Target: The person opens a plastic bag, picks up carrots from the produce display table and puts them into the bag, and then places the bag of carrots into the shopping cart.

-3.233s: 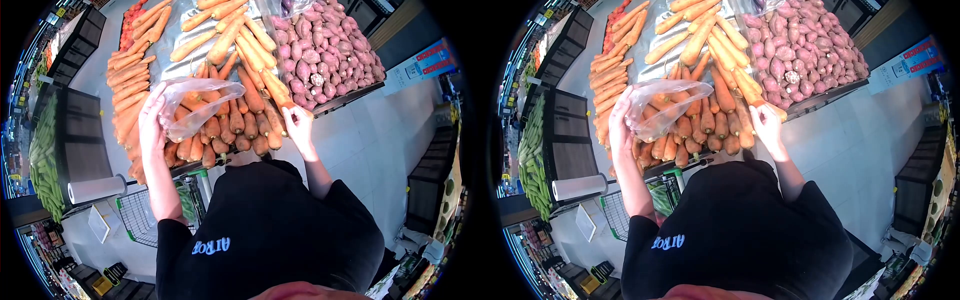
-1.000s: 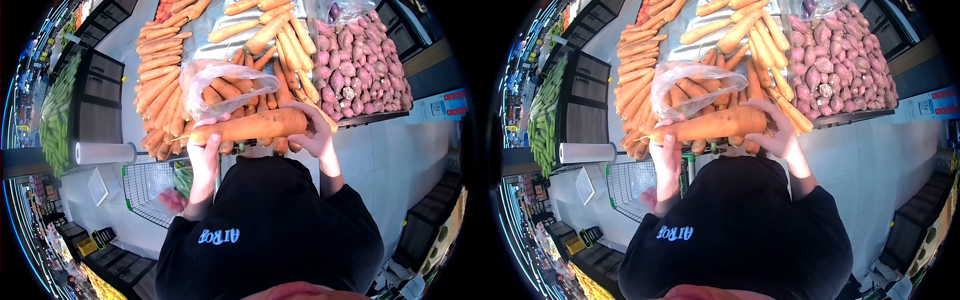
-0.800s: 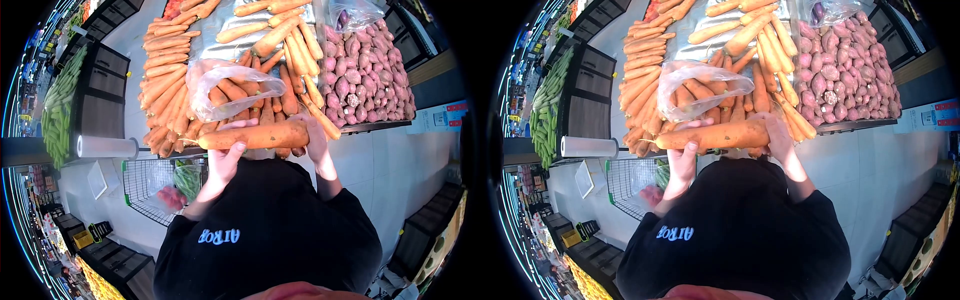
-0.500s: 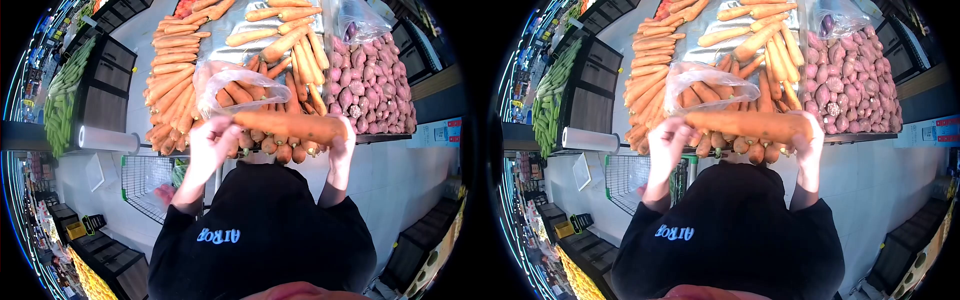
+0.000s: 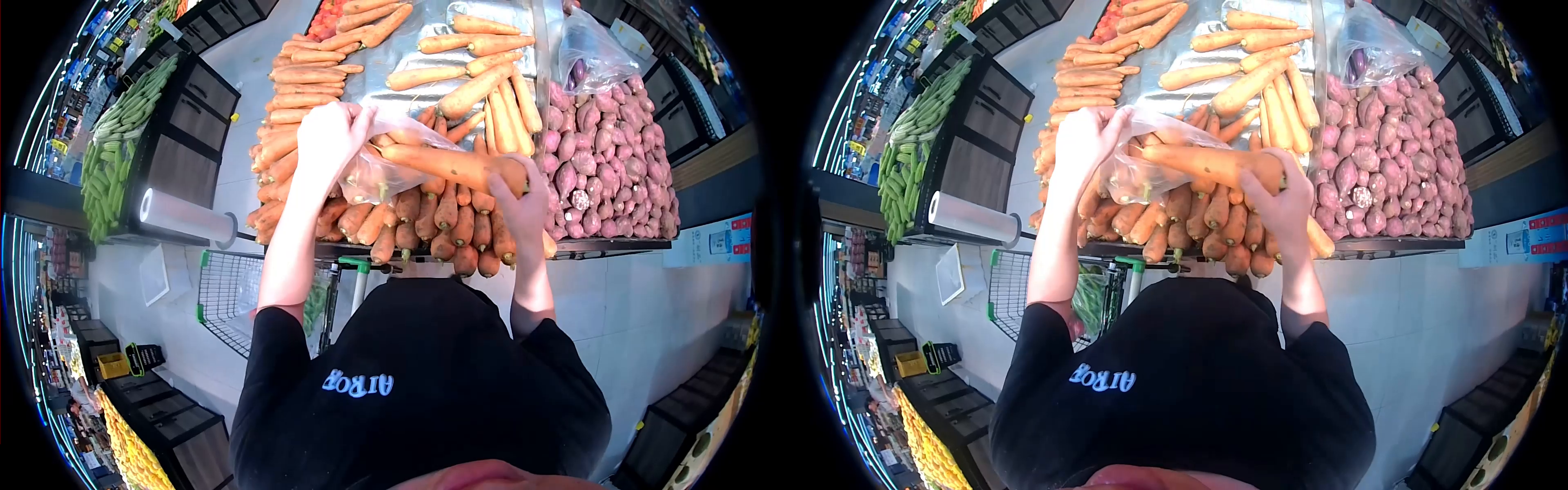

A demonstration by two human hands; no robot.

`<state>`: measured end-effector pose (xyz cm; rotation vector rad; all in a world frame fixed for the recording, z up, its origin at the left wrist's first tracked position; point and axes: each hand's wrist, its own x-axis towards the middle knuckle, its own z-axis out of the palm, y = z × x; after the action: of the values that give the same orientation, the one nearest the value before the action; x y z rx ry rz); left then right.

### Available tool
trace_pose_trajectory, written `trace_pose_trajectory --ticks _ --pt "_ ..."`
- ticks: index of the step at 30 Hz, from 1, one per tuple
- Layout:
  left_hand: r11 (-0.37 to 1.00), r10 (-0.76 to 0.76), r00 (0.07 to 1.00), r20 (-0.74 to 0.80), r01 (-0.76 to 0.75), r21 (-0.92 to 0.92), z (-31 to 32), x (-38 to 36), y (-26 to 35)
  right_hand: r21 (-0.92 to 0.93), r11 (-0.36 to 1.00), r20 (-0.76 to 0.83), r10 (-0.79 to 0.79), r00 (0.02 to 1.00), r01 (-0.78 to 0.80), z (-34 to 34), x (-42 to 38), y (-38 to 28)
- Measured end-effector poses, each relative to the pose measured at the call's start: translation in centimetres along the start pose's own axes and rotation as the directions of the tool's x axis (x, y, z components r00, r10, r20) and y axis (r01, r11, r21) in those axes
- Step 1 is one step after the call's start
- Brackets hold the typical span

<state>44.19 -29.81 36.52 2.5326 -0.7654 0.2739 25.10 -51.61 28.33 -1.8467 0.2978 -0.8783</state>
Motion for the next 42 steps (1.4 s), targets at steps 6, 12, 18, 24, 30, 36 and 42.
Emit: trace_pose_trajectory --ticks 6,12,18,24,30,36,42 --pt "0.977 0.079 0.991 -0.110 -0.099 -0.187 0.3 -0.1 0.9 -0.301 0.920 0.002 -0.264 0.964 0.253 8.9 1.9 -1.6" --pt "0.932 0.011 0.979 -0.205 -0.084 -0.353 -0.9 -0.9 -0.6 -0.308 0.871 0.254 -0.311 0.916 0.382 13.6 0.3 0.5" --pt "0.903 0.033 0.955 -0.294 -0.154 -0.400 0.8 -1.5 -2.9 -0.315 0.830 0.257 -0.392 0.883 0.460 9.5 -1.8 3.2" --pt "0.917 -0.021 0.974 -0.226 -0.071 -0.393 0.9 -4.2 -0.8 -0.584 0.697 0.089 -0.454 0.886 0.416 7.5 -1.2 6.5" --pt "0.893 0.044 0.959 -0.279 -0.163 -0.418 3.8 -9.0 -1.8 -0.339 0.852 0.233 -0.335 0.913 0.400 9.1 0.3 9.0" --pt "0.781 -0.119 0.961 -0.250 -0.065 -0.621 3.2 -16.5 -4.3 -0.157 0.975 -0.065 -0.170 0.983 0.158 11.7 2.1 7.9" --pt "0.680 -0.503 0.863 0.035 0.420 -0.601 8.3 -32.3 -11.6 0.013 1.000 -0.036 -0.019 0.999 0.019 13.6 4.6 5.3"
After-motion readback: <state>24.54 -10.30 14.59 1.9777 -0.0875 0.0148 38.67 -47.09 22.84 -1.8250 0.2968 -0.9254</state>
